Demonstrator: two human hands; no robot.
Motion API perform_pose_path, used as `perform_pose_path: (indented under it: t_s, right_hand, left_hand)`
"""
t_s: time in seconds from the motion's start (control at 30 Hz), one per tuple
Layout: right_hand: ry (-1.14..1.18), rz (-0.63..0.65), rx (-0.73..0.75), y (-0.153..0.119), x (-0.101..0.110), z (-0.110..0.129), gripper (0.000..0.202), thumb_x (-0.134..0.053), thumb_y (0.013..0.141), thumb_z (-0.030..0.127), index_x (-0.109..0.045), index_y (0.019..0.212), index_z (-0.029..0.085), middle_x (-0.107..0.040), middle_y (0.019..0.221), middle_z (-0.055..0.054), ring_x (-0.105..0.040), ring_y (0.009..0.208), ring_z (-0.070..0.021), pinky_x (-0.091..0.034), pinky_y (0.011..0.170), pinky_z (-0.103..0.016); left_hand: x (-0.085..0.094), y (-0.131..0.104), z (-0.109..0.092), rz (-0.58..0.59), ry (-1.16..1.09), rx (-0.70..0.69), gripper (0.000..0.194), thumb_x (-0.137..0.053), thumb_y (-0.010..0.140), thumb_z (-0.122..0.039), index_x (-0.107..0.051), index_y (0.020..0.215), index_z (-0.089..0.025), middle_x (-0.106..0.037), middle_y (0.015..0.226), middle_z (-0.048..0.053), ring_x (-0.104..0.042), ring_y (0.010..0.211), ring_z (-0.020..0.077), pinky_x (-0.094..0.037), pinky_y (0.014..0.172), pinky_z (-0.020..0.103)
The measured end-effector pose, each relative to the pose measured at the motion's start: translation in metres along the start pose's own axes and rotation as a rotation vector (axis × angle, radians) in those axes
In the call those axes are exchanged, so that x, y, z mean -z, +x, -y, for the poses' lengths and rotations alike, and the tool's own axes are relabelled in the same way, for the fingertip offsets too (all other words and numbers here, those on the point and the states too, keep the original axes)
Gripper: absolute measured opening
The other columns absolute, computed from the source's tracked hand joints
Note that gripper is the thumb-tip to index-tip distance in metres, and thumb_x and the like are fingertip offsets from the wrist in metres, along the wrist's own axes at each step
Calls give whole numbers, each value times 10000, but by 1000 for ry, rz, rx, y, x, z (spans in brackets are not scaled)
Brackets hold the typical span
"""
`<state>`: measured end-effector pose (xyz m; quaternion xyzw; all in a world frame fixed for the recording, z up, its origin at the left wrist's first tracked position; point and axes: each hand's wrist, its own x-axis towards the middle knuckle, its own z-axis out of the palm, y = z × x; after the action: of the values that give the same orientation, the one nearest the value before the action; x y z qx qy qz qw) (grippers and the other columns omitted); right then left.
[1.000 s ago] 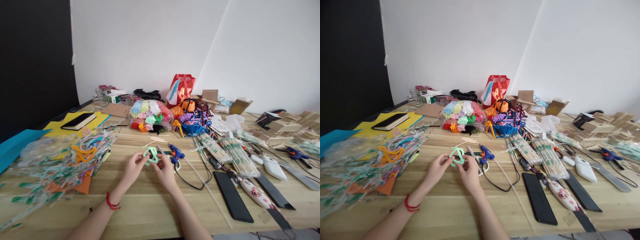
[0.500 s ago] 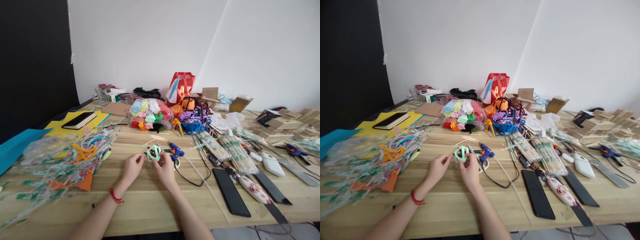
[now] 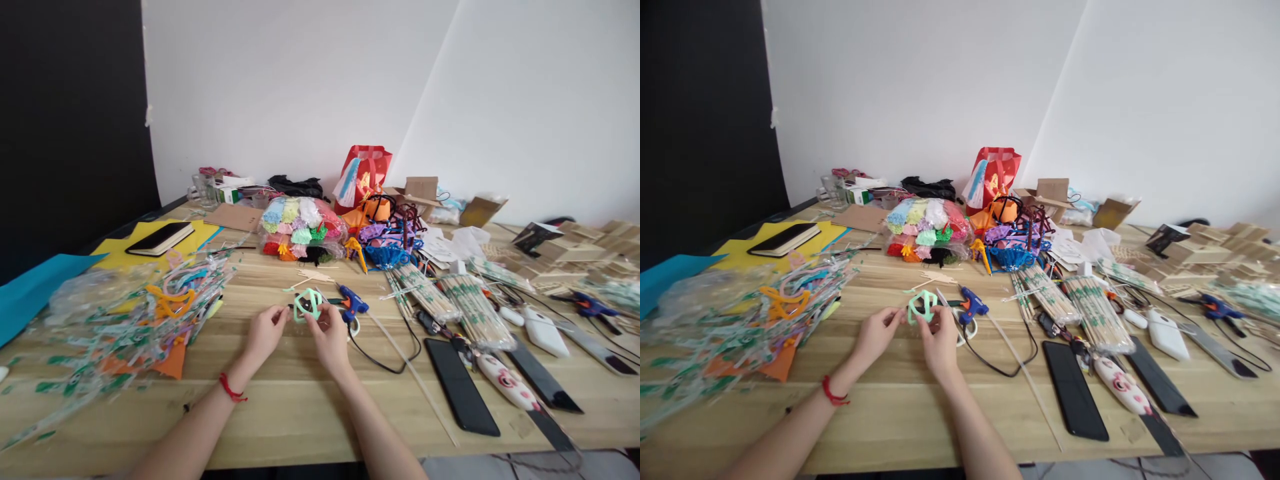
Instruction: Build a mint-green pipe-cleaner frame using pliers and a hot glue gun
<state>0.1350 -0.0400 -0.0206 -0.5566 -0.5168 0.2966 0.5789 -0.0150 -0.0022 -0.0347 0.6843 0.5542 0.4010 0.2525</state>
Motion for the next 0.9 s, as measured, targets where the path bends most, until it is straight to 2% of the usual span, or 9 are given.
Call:
perform_pose_path:
  t_s: [0.2,0.47,0.57,0.63,0.77,0.9]
  right_hand:
    - [-18,-38,9,1,-1,1,257,-617,750,381,-511,886,191,-539,744,-10,-503,624,-149,-439,551,-260]
    - [6,-12,-4,2,3,8,255,-638,726,386,-531,839,184,-505,659,27,-458,546,-120,-387,497,-233]
    - [22,-9,-2,1,3,10,254,-642,717,383,-535,831,183,-496,643,37,-442,524,-112,-375,487,-230]
    - [27,0,11,1,3,11,247,-645,713,372,-536,830,184,-484,630,44,-432,513,-109,-362,480,-228]
    - [-10,17,65,-1,3,12,214,-641,721,334,-544,837,183,-467,609,50,-424,512,-109,-348,483,-228]
    - [-20,29,81,-1,4,15,202,-641,714,330,-547,819,186,-495,622,43,-428,513,-110,-357,499,-235]
  left_hand:
    - [-1,1,0,-23,31,6,312,-463,837,-437,-637,731,-200,-713,689,36,-647,619,178,-452,584,251]
    - [5,0,-7,-129,-185,-103,233,-443,870,-384,-580,922,-203,-686,833,41,-651,732,169,-510,679,275]
    - [8,-2,-14,-122,-171,-199,207,-502,851,-373,-605,885,-197,-650,866,45,-625,760,164,-509,665,268]
    - [8,-4,-17,-98,-149,-243,188,-539,835,-361,-621,861,-194,-625,849,38,-602,711,148,-502,628,260]
    - [5,-4,-15,-114,-116,-256,163,-573,815,-342,-635,838,-193,-606,789,22,-555,605,125,-479,571,255]
    - [3,-3,-13,-118,-123,-263,175,-539,833,-333,-634,795,-191,-617,769,28,-564,618,133,-475,578,259]
